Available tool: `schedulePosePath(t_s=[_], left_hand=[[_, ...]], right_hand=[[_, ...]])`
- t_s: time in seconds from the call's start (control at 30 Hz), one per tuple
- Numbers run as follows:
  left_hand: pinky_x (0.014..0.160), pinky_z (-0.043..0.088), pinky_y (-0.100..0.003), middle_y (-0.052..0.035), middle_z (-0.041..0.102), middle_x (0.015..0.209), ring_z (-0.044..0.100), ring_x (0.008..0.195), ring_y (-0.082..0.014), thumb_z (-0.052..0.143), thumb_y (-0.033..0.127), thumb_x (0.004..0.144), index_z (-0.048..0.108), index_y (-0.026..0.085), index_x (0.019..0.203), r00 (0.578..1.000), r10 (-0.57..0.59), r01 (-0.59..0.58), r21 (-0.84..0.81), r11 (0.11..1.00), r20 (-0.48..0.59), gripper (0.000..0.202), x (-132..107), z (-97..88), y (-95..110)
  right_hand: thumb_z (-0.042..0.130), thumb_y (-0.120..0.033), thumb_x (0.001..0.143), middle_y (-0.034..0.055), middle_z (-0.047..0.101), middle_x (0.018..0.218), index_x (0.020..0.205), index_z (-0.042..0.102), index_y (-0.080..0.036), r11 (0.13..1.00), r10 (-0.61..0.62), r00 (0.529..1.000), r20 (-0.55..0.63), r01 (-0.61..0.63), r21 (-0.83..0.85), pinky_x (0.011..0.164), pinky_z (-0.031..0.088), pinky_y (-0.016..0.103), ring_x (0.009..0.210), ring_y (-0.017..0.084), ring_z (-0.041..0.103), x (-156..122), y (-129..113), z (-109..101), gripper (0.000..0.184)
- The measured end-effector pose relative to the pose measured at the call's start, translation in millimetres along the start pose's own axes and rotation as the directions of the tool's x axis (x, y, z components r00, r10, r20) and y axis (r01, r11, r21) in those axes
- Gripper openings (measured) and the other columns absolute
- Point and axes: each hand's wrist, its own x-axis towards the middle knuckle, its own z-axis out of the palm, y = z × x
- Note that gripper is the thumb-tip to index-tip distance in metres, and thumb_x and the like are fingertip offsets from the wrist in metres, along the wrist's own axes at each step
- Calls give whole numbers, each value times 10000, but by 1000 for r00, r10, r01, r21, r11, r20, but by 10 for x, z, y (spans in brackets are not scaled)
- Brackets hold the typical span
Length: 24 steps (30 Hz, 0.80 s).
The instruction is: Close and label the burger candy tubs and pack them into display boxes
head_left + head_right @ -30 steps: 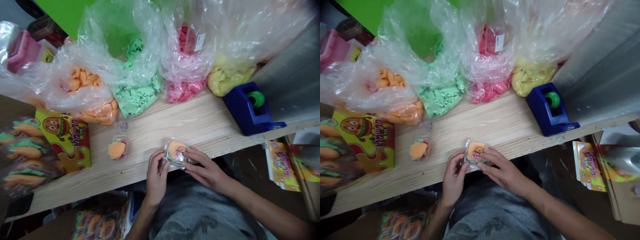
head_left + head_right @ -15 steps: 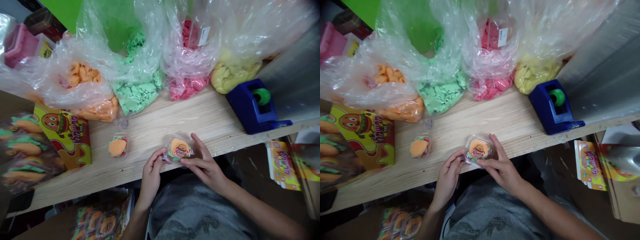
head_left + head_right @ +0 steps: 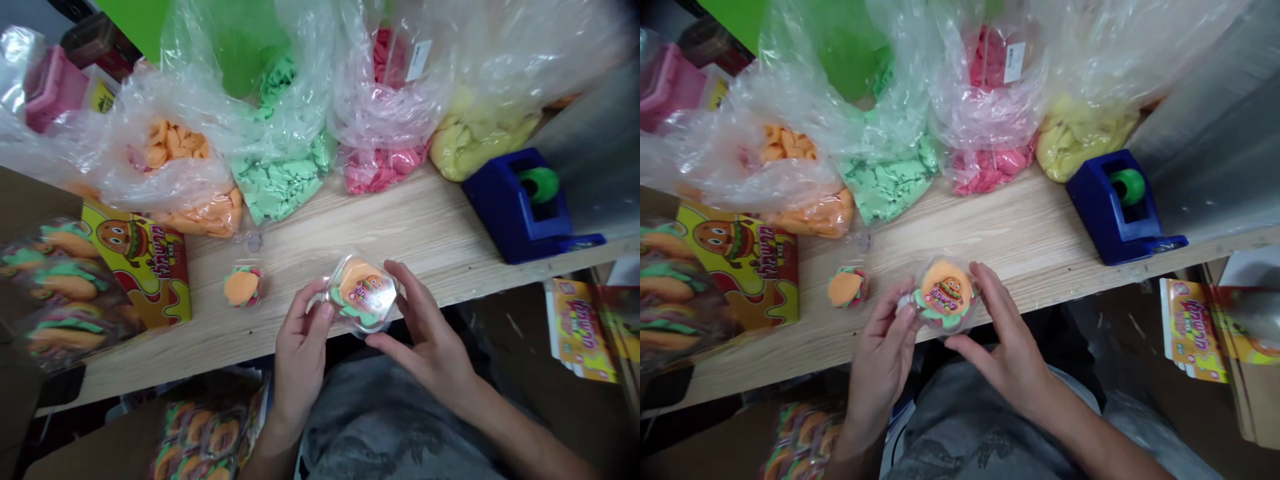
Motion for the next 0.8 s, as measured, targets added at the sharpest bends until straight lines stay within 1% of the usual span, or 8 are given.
schedulePosePath(t_s=[0.13,0.2,0.3,0.43,0.57,0.63,0.73,0.8], left_hand=[[822,490,-148,20,668,1098,630,965,-99,590,203,833,627,296,1100,997,77,-76,-164,983,-4,285,-120,166,262],[810,501,-157,11,676,1080,635,966,-110,590,196,830,637,292,1086,997,71,-67,-207,976,10,277,-169,234,341],[787,511,-165,15,692,1017,647,903,-98,581,194,835,635,297,1078,998,61,-58,-228,972,9,270,-223,293,408],[722,535,-209,18,681,1001,649,837,-120,601,244,813,618,332,1079,998,57,-59,-181,982,-16,281,-230,312,464],[771,540,-337,-11,676,958,640,863,-198,699,317,705,635,336,1057,995,52,-59,-94,994,-80,358,-199,275,473],[788,532,-362,-27,669,928,632,869,-219,719,370,676,672,312,987,994,61,-66,-55,996,-88,320,-197,236,453],[794,517,-298,-13,650,920,614,885,-194,708,401,693,708,294,862,988,134,-133,13,991,-74,200,-210,179,409],[762,504,-235,14,644,866,605,842,-151,697,379,715,707,311,846,981,179,-178,11,984,-73,148,-213,155,376]], right_hand=[[714,-176,717,-58,127,1511,1315,383,-385,986,-2,1000,-12,4,166,1103,280,398,1380,237,163,65,-398,-90,715],[713,-171,719,-56,199,1499,1319,369,-388,963,24,999,41,-34,266,1077,340,344,1366,215,218,89,-534,-146,725],[726,-149,705,-78,297,1465,1328,343,-402,945,38,995,87,-64,320,1018,415,242,1338,176,294,110,-629,-205,774],[727,-142,701,-91,267,1477,1334,327,-413,945,38,995,94,-66,320,982,460,254,1325,198,321,119,-610,-191,797],[703,-152,720,-63,253,1484,1390,171,-434,950,40,997,68,-59,305,975,474,295,1305,215,358,61,-486,-84,901],[680,-124,730,-54,264,1481,1403,114,-431,954,19,998,66,-38,297,960,489,293,1304,214,360,10,-413,-36,931],[653,-75,728,-46,235,1492,1403,137,-417,968,-38,998,54,23,252,975,480,328,1332,233,302,-42,-345,-22,916],[642,-52,728,-43,220,1496,1393,152,-426,974,-64,994,83,44,221,975,478,349,1346,238,268,-42,-344,-53,907]])
